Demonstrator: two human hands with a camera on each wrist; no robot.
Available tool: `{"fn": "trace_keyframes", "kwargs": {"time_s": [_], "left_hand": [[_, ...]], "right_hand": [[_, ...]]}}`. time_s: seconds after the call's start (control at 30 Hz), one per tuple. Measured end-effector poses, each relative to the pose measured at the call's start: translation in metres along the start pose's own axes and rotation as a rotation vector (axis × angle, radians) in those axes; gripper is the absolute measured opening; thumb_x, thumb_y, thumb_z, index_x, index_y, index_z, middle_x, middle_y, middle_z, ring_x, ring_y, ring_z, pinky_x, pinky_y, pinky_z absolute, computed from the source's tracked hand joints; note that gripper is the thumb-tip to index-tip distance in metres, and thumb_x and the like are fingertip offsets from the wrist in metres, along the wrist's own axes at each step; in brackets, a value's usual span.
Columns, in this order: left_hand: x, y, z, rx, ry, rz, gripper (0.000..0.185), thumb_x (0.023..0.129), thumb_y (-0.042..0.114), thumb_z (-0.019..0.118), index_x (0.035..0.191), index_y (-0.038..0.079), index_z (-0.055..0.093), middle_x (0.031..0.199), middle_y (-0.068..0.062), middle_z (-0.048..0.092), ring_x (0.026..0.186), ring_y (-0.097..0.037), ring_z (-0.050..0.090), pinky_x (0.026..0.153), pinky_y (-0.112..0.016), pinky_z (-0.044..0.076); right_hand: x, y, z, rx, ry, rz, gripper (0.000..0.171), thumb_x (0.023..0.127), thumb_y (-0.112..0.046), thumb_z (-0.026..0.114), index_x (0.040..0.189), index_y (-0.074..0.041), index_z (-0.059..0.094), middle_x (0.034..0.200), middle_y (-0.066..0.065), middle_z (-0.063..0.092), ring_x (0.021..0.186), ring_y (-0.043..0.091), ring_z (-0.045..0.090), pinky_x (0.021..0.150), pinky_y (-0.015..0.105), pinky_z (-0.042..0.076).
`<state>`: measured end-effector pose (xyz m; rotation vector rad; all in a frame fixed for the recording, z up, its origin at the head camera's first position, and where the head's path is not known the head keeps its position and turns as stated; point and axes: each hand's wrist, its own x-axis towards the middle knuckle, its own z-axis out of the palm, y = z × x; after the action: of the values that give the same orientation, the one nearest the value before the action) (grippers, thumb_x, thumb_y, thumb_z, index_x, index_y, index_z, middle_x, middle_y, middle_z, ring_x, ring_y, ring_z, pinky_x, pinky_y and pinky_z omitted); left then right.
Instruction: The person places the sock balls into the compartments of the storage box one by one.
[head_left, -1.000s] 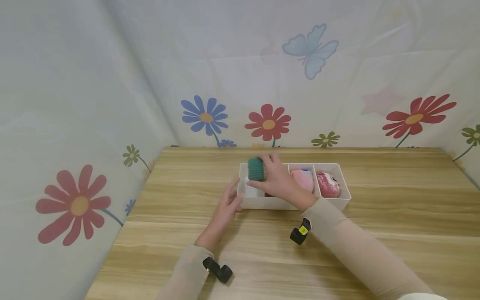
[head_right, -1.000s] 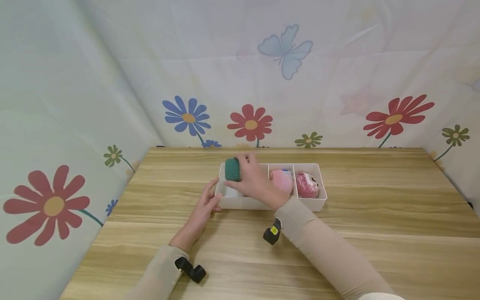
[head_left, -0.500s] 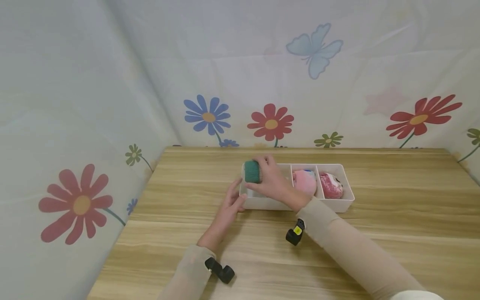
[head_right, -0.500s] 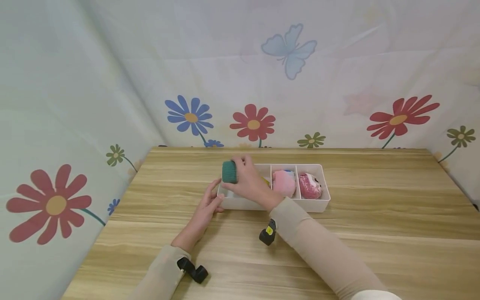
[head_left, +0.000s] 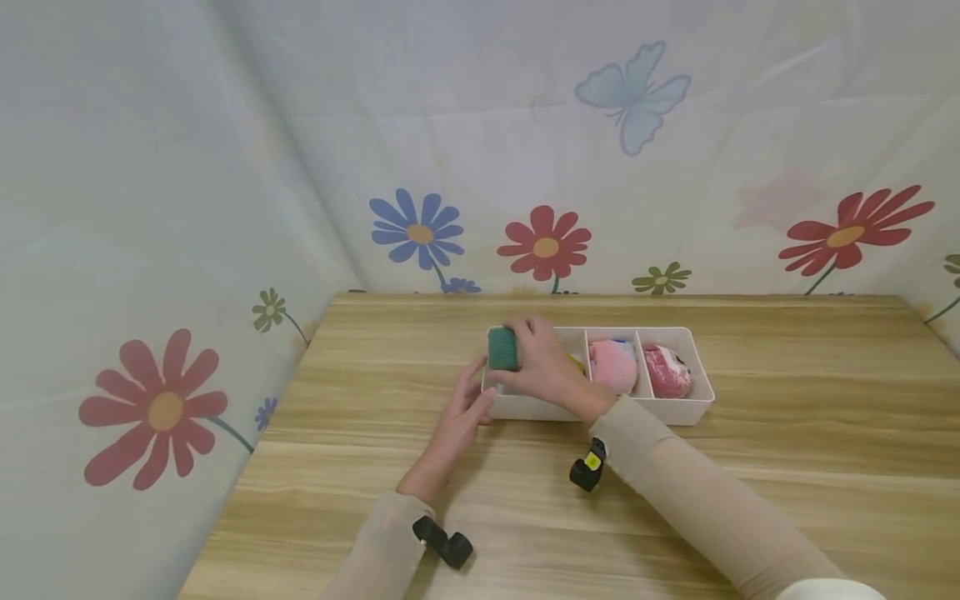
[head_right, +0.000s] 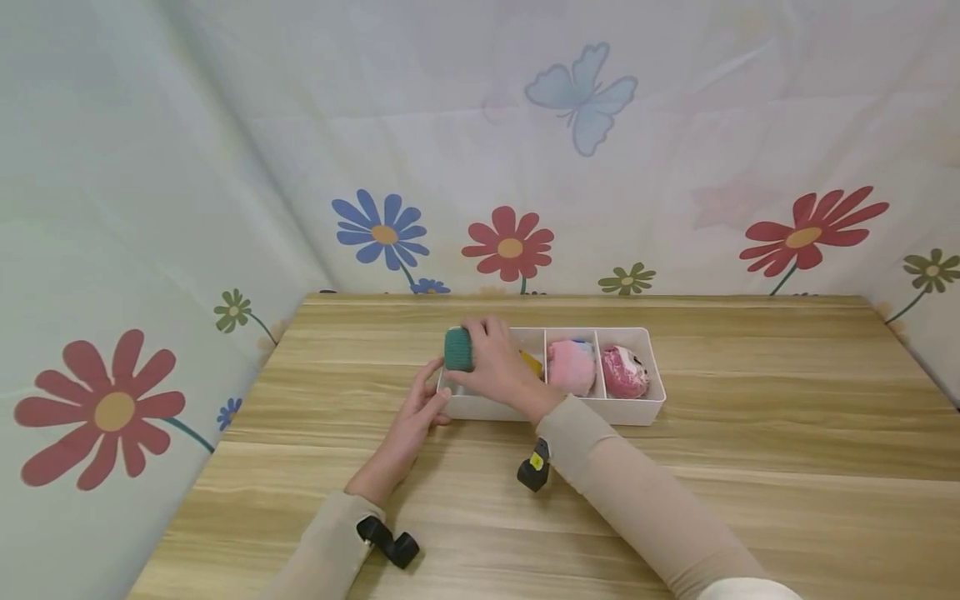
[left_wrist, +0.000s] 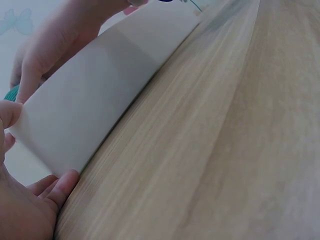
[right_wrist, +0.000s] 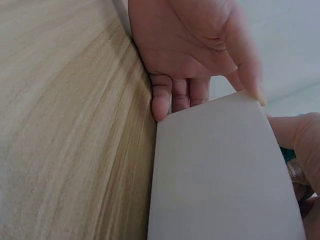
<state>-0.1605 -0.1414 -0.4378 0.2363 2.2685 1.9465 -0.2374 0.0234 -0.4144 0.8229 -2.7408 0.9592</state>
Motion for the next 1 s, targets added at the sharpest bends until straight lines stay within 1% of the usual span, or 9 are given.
{"fn": "trace_keyframes", "kwargs": {"time_s": [0.1,0.17,0.33,0.4,0.5,0.67,0.8,0.9,1.0], "left_hand": [[0.000,0.000,0.000,-0.019,-0.019,-0.005,0.056,0.101,0.024,0.041,0.149,0.014,0.014,0.138,-0.019,0.038,0.116,-0.036,0.044,0.089,-0.049,0.041],[0.001,0.000,-0.001,-0.034,-0.031,-0.013,0.056,0.101,0.025,0.041,0.149,0.016,0.014,0.139,-0.018,0.036,0.117,-0.036,0.043,0.090,-0.050,0.040],[0.002,0.000,-0.001,-0.044,-0.033,-0.024,0.055,0.100,0.025,0.042,0.149,0.017,0.016,0.139,-0.017,0.035,0.118,-0.035,0.042,0.090,-0.048,0.040],[0.003,-0.001,-0.001,-0.036,-0.028,-0.021,0.055,0.100,0.024,0.042,0.148,0.017,0.016,0.138,-0.018,0.036,0.115,-0.034,0.044,0.089,-0.047,0.041],[0.002,-0.001,-0.001,-0.027,-0.020,-0.025,0.055,0.100,0.023,0.042,0.148,0.016,0.016,0.137,-0.018,0.037,0.111,-0.032,0.046,0.088,-0.046,0.041],[0.001,0.001,-0.001,-0.012,-0.015,-0.024,0.054,0.100,0.024,0.042,0.148,0.018,0.018,0.139,-0.017,0.037,0.111,-0.029,0.047,0.089,-0.046,0.041],[0.001,0.000,0.000,-0.010,-0.008,-0.013,0.054,0.100,0.024,0.042,0.148,0.018,0.018,0.140,-0.019,0.037,0.115,-0.031,0.046,0.089,-0.047,0.042],[0.002,-0.001,0.001,-0.021,0.012,-0.006,0.054,0.100,0.022,0.043,0.148,0.016,0.019,0.138,-0.021,0.038,0.114,-0.032,0.046,0.088,-0.047,0.043],[0.002,-0.002,0.003,-0.031,0.028,-0.003,0.053,0.100,0.021,0.043,0.148,0.015,0.020,0.138,-0.024,0.039,0.114,-0.033,0.046,0.088,-0.049,0.043]], "right_hand": [[-0.001,0.001,0.001,-0.037,-0.014,0.007,0.080,0.072,-0.047,0.076,0.133,-0.006,0.042,0.123,0.015,0.042,0.103,0.026,0.041,0.077,0.038,0.050],[-0.001,0.002,0.001,-0.082,-0.039,0.008,0.080,0.074,-0.048,0.074,0.133,-0.006,0.043,0.122,0.015,0.043,0.104,0.026,0.041,0.078,0.037,0.049],[0.000,0.002,-0.001,-0.166,-0.109,0.007,0.077,0.077,-0.048,0.072,0.134,-0.003,0.045,0.125,0.015,0.046,0.112,0.028,0.038,0.091,0.041,0.042],[0.000,0.002,-0.001,-0.173,-0.125,0.012,0.076,0.077,-0.047,0.072,0.134,-0.004,0.045,0.126,0.015,0.046,0.114,0.028,0.038,0.095,0.042,0.039],[-0.001,0.001,-0.002,-0.170,-0.135,0.006,0.075,0.078,-0.046,0.071,0.135,-0.005,0.044,0.125,0.014,0.047,0.114,0.028,0.038,0.097,0.043,0.036],[-0.003,0.001,-0.007,-0.132,-0.106,-0.033,0.069,0.082,-0.043,0.069,0.134,-0.004,0.046,0.125,0.014,0.049,0.115,0.028,0.040,0.100,0.046,0.032],[-0.007,0.000,-0.013,-0.087,-0.057,-0.069,0.063,0.083,-0.037,0.069,0.132,-0.004,0.048,0.125,0.014,0.051,0.111,0.027,0.043,0.093,0.043,0.040],[-0.012,0.001,-0.018,-0.059,-0.024,-0.093,0.058,0.084,-0.034,0.069,0.131,-0.005,0.050,0.123,0.013,0.052,0.107,0.026,0.045,0.086,0.040,0.045],[-0.017,0.003,-0.022,-0.037,0.005,-0.129,0.054,0.085,-0.031,0.068,0.129,-0.005,0.051,0.122,0.014,0.053,0.108,0.027,0.046,0.087,0.041,0.045]]}}
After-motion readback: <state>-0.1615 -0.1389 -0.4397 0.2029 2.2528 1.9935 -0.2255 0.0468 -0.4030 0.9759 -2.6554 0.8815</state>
